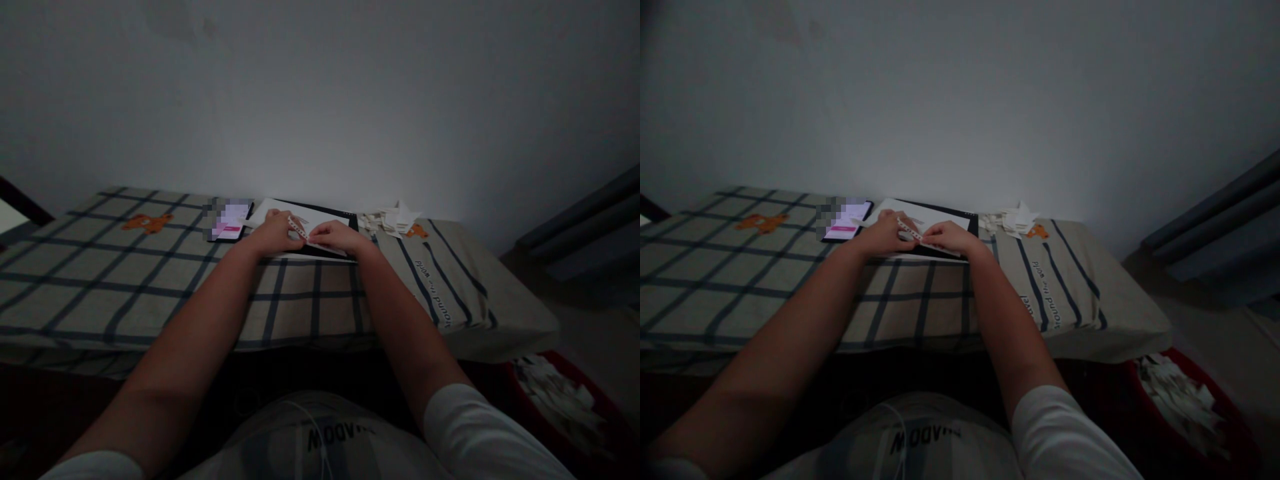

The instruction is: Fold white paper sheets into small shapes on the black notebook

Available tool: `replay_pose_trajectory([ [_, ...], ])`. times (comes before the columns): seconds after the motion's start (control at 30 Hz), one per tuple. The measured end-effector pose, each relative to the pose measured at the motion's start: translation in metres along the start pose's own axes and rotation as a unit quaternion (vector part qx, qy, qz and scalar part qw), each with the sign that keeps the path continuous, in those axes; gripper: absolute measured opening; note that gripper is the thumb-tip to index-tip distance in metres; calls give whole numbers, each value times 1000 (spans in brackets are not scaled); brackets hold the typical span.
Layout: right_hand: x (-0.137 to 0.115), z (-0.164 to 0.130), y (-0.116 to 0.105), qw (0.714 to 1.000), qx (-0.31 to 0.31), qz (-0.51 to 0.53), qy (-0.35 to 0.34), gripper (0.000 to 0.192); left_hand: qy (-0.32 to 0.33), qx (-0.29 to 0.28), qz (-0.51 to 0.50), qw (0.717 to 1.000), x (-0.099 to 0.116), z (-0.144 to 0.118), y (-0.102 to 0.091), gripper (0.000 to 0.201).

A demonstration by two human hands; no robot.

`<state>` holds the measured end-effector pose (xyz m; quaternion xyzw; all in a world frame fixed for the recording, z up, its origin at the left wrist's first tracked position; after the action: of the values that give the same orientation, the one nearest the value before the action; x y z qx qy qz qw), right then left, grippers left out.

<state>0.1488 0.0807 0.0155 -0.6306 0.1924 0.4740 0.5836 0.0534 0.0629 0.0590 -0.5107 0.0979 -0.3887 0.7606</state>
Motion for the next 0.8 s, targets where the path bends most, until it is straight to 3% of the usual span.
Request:
replay_pose_trajectory([
  [0.2, -1, 1, 1, 1000, 1, -10, -5, 37, -6, -7, -7, 1000, -2, 0, 1, 28],
  [0.53, -24, -3, 7, 996, -18, -32, -86, 35, 23, -4, -19, 1000, 5, -1, -2, 28],
  [0.8, 3, 0, 0, 1000, -17, -7, 8, 34, 18, -2, -13, 1000, 4, 0, -2, 24],
])
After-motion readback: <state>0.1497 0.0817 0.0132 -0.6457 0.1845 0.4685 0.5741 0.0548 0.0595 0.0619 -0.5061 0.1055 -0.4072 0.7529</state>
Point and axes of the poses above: each hand's wrist, its own z-axis towards the middle knuckle, its own y-axis out of the palm, x = y × z, the point moved 10 cm from there along z, towards the middle knuckle, and after that the axes turned 10 degrees about x, right-handed, at the moved point
